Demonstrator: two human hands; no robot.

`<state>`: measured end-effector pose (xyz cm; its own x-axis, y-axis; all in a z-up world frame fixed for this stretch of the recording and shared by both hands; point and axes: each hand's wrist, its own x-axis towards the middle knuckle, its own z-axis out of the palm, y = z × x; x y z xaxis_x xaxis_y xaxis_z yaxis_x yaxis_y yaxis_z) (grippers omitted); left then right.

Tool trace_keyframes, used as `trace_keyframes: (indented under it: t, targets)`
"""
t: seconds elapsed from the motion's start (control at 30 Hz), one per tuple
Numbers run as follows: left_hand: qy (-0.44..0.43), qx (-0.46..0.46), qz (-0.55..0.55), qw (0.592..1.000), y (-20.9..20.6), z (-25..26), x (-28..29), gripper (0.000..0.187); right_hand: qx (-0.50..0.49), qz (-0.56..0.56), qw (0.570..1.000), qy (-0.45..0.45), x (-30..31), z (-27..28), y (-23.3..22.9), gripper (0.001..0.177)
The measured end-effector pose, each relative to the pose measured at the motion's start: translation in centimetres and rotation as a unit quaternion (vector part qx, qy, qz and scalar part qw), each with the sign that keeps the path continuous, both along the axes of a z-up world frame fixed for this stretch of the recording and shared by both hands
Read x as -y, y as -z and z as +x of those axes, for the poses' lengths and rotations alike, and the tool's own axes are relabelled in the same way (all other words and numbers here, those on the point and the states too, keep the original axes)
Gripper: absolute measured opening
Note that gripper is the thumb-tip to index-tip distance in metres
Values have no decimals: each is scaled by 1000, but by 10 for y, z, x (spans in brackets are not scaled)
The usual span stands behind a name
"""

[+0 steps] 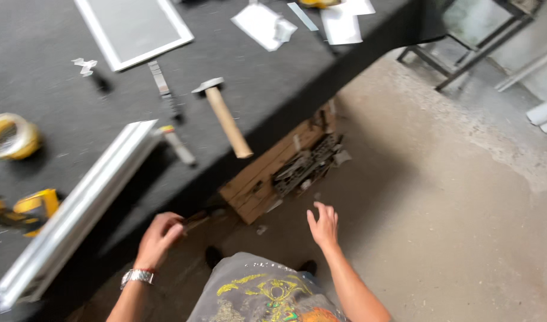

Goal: The person assembles a metal frame by aligning metal components, securing joints with a drill and screws, hammering parts into place, and attaching corner brackets to a larger frame section.

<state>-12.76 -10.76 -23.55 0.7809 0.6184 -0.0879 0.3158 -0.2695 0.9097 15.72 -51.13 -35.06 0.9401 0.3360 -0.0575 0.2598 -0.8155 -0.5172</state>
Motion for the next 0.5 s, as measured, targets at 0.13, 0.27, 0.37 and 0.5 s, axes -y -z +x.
trace_keyframes:
  t: [0.13,0.27,0.37,0.5]
  targets:
    - [363,-522,142,759,86,58,124,48,0,60,998,15,124,17,30,44]
    - [309,-381,168,855,136,151,193,56,13,106,992,-61,186,63,0,37]
    - [340,-362,191,846,155,232,249,51,-102,128,980,-114,226,99,-41,29]
    - [416,-304,208,831,97,363,303,55,-191,77,977,-47,278,167,-32,34]
